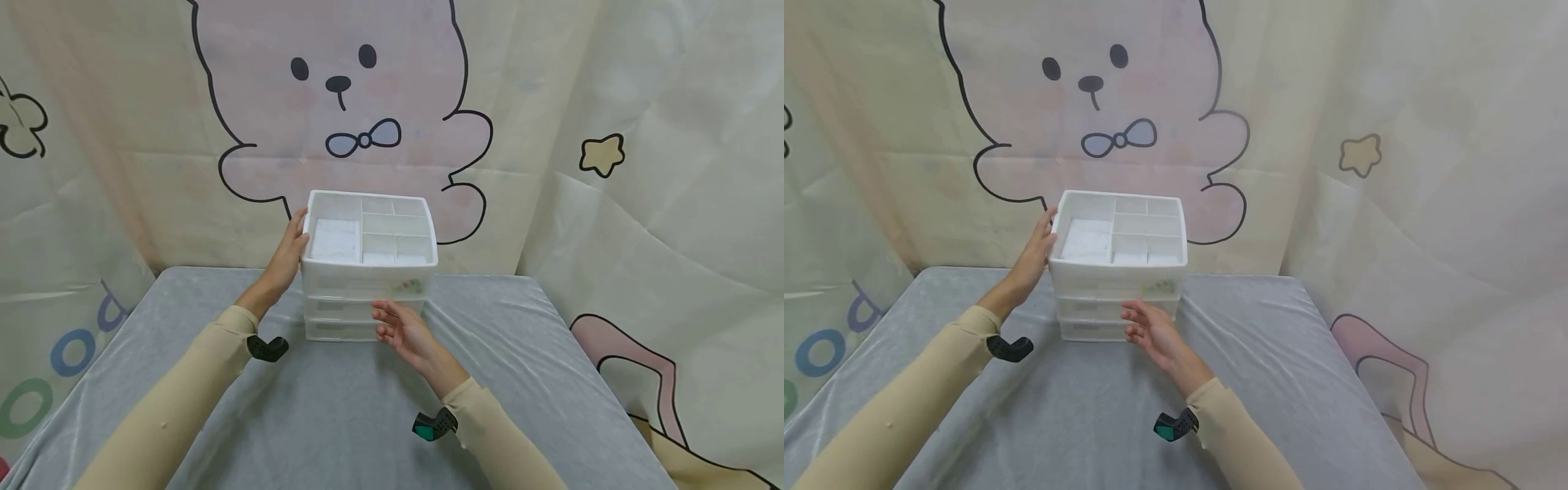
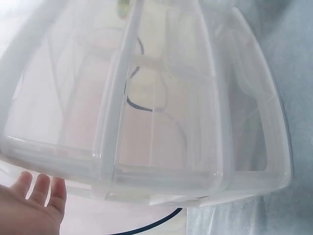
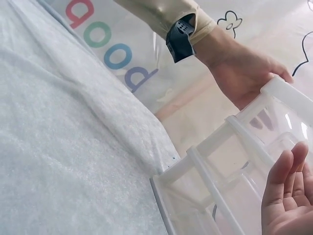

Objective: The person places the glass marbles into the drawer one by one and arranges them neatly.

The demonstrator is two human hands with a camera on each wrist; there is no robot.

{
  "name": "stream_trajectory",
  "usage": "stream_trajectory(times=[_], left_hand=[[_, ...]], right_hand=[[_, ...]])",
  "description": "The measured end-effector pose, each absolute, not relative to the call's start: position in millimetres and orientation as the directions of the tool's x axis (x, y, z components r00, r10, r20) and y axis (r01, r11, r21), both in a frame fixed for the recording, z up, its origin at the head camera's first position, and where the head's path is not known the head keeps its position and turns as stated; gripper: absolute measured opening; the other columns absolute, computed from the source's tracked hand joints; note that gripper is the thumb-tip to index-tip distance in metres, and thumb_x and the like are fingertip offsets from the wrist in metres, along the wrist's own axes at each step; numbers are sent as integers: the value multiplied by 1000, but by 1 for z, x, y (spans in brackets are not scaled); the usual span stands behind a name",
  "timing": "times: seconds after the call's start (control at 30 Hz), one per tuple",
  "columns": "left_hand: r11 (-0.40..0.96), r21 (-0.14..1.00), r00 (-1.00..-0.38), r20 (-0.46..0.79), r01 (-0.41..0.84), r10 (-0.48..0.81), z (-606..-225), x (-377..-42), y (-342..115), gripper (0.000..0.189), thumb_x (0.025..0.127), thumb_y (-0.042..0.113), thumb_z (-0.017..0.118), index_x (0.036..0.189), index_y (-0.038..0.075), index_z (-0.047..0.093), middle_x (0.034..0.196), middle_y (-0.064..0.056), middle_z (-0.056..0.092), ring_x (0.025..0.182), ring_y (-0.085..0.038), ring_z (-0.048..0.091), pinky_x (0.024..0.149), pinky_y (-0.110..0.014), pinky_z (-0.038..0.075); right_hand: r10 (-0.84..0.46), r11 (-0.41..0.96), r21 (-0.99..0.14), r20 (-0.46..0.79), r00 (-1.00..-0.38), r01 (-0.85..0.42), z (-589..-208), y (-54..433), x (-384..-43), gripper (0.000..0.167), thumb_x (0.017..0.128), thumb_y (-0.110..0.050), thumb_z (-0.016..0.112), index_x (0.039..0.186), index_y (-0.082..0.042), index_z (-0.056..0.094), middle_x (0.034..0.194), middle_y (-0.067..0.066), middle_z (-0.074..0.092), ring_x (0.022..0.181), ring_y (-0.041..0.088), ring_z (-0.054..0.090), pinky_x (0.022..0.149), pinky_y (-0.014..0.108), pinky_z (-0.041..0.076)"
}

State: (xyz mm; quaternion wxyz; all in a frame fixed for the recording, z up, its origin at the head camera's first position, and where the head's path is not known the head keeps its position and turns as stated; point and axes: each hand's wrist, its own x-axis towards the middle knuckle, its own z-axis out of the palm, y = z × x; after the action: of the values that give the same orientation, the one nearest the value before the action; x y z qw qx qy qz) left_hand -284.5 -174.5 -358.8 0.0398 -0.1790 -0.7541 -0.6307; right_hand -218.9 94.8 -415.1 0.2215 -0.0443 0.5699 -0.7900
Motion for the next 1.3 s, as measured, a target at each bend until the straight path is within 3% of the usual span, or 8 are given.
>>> stream_trajectory(times=[0.3, 0.5, 0.77, 0.93, 1.07, 1.17, 1.3], left_hand=[[152, 938, -950, 312, 312, 28, -362, -272, -175, 55, 110, 33, 24, 162, 27, 8, 159, -20, 30, 142, -39, 36, 111, -58, 33], [122, 945, -948, 313, 305, -57, -369, -259, -180, 51, 110, 26, 31, 159, 18, 20, 151, -20, 40, 135, -29, 42, 103, -41, 38], [109, 947, -936, 315, 301, -157, -385, -239, -191, 43, 109, 19, 39, 152, 14, 35, 137, -2, 50, 118, -4, 48, 97, -27, 42], [120, 949, -936, 310, 293, -169, -398, -227, -198, 37, 109, 17, 39, 145, 12, 43, 127, 13, 52, 117, -1, 50, 94, -21, 43], [147, 931, -925, 354, 334, -138, -405, -221, -202, 35, 107, 11, 40, 140, 3, 48, 123, 16, 54, 114, 0, 52, 91, -16, 44], [216, 903, -910, 399, 370, -108, -410, -217, -204, 34, 106, 8, 42, 138, -2, 50, 126, 10, 54, 113, 3, 52, 90, -12, 43], [324, 853, -892, 448, 409, -54, -416, -208, -210, 34, 106, 8, 44, 137, -1, 53, 133, -7, 57, 114, 6, 49, 92, -13, 41]], right_hand=[[-370, -269, -911, -201, -907, 312, -426, 108, -213, 44, 111, -34, 33, 136, -3, 52, 91, -9, 65, 69, 5, 56, 69, 21, 49], [-348, -279, -912, -195, -917, 300, -428, 113, -209, 47, 111, -35, 36, 139, 0, 50, 92, -9, 64, 69, 4, 56, 67, 20, 49], [-309, -134, -970, -152, -939, 201, -433, 114, -209, 52, 109, -33, 42, 142, 7, 48, 95, -9, 66, 70, 3, 59, 70, 21, 51], [-286, 6, -996, -91, -954, 94, -440, 118, -208, 48, 108, -29, 45, 135, 11, 55, 97, -4, 68, 70, 5, 62, 69, 23, 54], [-291, 52, -998, -40, -956, 26, -442, 118, -207, 47, 107, -27, 48, 132, 12, 57, 94, -5, 67, 70, 6, 63, 69, 25, 55], [-300, 74, -997, -6, -954, -17, -442, 119, -206, 46, 107, -26, 49, 131, 13, 57, 92, -8, 67, 71, 5, 64, 69, 25, 56], [-288, 100, -992, 41, -957, -73, -441, 123, -206, 44, 107, -22, 49, 128, 15, 58, 90, -11, 68, 70, 7, 64, 68, 25, 55]])
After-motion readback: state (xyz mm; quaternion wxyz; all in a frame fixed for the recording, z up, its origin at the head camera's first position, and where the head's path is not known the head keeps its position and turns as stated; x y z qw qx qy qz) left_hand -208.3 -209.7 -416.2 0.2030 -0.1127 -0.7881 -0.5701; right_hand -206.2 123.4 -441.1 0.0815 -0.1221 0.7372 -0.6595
